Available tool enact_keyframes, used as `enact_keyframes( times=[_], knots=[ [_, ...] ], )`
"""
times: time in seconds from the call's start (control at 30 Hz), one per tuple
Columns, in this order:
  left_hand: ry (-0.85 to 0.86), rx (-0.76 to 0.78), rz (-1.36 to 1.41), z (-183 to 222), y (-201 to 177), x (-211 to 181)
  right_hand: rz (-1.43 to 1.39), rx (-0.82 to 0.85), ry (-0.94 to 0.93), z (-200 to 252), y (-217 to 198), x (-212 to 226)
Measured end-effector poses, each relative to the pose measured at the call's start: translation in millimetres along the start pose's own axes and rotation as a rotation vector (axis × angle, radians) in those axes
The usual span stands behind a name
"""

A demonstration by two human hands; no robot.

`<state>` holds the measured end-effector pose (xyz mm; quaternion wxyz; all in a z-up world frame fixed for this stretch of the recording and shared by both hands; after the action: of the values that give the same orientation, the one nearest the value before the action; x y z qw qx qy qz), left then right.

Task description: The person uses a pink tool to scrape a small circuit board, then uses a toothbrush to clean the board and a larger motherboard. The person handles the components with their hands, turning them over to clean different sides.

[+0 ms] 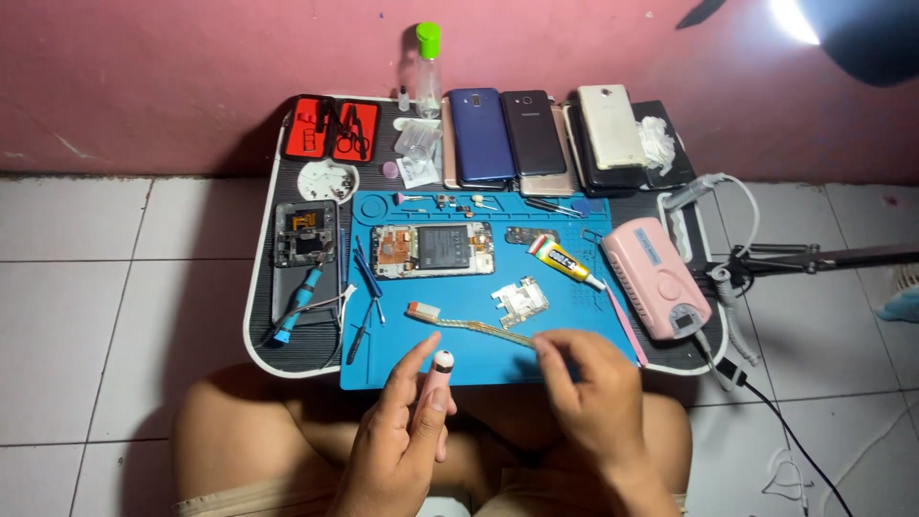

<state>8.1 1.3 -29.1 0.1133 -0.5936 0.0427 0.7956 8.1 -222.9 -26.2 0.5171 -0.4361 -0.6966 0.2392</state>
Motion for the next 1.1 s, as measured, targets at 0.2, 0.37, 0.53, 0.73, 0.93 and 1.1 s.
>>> enact_keyframes(
  times=[0.2,0.37,0.53,0.73,0.93,1.1],
  knots=[
    [0.066,0.072,0.538,-2,41,1,-0.39,0.397,-0.056,72,13,36],
    [0.142,-0.001,0.55,-6,42,-16,-0.271,0.367,0.061,81,16,19],
    [0.609,-0.126,-0.016,-24,-10,-34,-0.376,0.262,0.267,72,-1,-7],
    [0.59,-0.374,-0.543,-78,-68,-61,-0.22,0.166,0.603,71,-11,-34],
    [0.597,-0.28,-0.726,-201,-65,-71,-0.165,0.102,0.683,62,-16,-37],
    [0.063,-0.152,-1.072,-261,-51,-80,-0.136,0.04,0.636,63,-7,-36]
  ],
)
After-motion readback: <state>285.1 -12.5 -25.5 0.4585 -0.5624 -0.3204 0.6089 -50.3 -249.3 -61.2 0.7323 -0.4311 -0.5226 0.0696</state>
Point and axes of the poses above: each hand's wrist, its own z-axis away from the middle knuckle, its own y-axis out of the palm, x = y × z, the point moved 3 cm from there along -z, towards the middle knuckle, and after that the axes turned 7 degrees about z, right-handed, at the moved point
